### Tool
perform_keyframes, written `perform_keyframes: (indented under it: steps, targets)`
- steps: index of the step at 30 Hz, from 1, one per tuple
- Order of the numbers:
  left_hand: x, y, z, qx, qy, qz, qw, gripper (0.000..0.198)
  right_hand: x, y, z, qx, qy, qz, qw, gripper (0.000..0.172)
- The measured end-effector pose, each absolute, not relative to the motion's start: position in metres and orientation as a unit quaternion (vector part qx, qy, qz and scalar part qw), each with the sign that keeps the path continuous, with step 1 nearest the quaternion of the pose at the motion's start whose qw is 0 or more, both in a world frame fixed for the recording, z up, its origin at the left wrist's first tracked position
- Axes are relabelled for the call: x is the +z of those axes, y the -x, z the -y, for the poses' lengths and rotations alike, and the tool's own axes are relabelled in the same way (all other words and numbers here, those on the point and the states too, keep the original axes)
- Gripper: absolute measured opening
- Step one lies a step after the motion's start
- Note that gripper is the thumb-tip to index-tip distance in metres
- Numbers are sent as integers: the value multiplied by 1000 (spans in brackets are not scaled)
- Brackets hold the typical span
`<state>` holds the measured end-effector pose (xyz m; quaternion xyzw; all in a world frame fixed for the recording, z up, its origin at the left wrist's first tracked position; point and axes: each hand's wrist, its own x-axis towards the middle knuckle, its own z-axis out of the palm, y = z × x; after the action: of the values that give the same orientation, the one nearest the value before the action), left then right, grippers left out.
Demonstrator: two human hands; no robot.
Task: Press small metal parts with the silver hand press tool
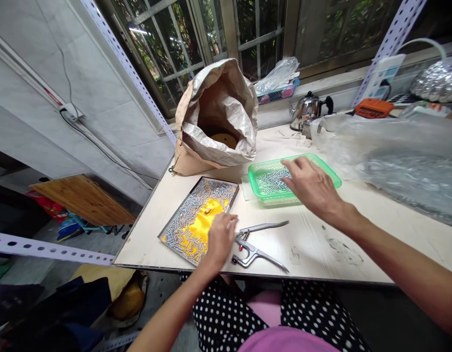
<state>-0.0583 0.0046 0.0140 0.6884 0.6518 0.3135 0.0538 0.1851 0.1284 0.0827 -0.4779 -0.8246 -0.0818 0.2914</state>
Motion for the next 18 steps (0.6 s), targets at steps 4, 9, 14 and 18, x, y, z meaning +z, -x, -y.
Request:
perform_keyframes:
  steps: [4,9,14,18]
  targets:
    - [20,107,-63,268,-530,-797,108,27,30,-188,-72,123,379,891,220,19]
    - [5,125,-105,233,-483,-835,125,34,-23,-176,-2,231,376,884,157,12]
    - [-6,125,-122,219,-465,-841,167,18,-42,-173,13,208,400,878,163,21]
    - [-7,129,-123,226,-462,-825,232,17,-48,-170,10,192,399,883,153,16]
